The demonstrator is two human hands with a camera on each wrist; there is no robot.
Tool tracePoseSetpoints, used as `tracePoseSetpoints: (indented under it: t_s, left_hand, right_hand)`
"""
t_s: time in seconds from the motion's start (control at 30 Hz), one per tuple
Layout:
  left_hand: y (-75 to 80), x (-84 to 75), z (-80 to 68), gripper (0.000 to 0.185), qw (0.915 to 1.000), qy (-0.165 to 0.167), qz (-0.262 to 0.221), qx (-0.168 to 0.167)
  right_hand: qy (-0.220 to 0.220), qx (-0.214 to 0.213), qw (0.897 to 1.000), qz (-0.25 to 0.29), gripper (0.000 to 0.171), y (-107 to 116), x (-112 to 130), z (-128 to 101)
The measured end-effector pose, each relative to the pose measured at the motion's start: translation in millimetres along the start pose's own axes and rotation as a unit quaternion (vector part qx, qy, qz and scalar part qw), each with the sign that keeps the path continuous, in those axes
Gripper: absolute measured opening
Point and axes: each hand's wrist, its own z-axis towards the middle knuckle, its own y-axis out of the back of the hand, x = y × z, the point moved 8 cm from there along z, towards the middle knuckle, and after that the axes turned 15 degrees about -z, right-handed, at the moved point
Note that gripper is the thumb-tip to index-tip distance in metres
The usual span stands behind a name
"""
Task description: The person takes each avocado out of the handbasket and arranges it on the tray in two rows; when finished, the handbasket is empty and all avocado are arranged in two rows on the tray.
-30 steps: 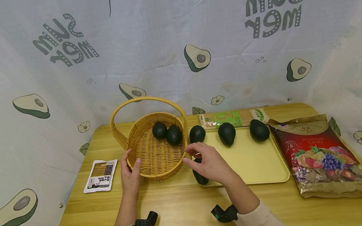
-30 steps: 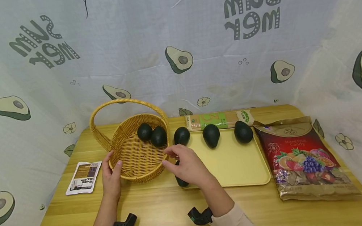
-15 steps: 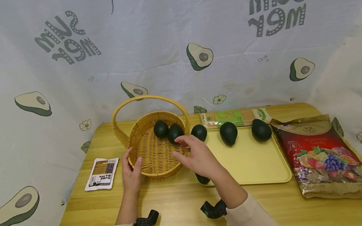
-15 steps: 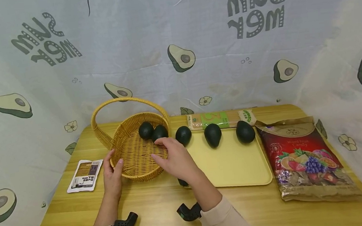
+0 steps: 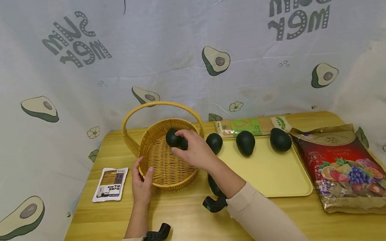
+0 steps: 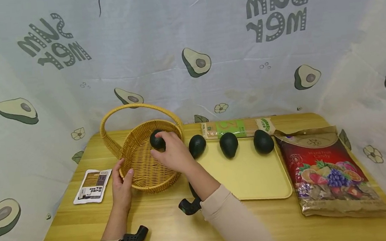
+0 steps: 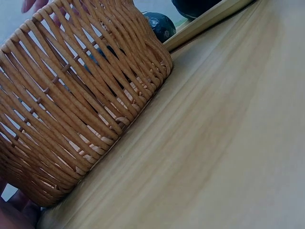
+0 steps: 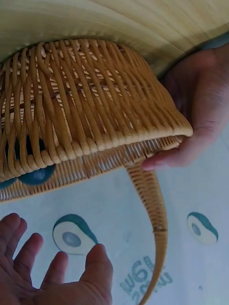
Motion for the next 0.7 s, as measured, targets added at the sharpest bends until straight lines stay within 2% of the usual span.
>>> tracePoseSetpoints:
  t_s: [0.2, 0.33, 0.43, 0.57, 0.7]
  left_hand:
    - [-0.4, 0.4, -0.2, 0.054, 1.0000, 0.001, 0.001, 0.002]
    - [-1.2, 0.6, -0.1, 0.055, 1.0000, 0.003, 0.002, 0.005]
    - [-2.0, -0.3, 0.5, 0.055, 1.0000, 0.002, 0.004, 0.008]
    - [-1.6, -1.7, 1.4, 0.055, 0.9999, -0.004, 0.008, 0.006]
    - [-0.7, -0.7, 0.7, 0.055, 1.0000, -0.002, 0.006, 0.003]
  right_hand:
    - [-0.005, 0.010, 1.000, -0.009, 0.057, -12, -3, 28]
    - [-0.026, 0.027, 0.999, -0.018, 0.057, -21, -11, 48]
    - [-0.043, 0.030, 0.999, -0.002, 0.057, -25, -15, 59]
    - [-0.049, 0.023, 0.998, 0.017, 0.058, -30, -19, 69]
    - [-0.049, -0.002, 0.999, 0.018, 0.058, -37, -25, 73]
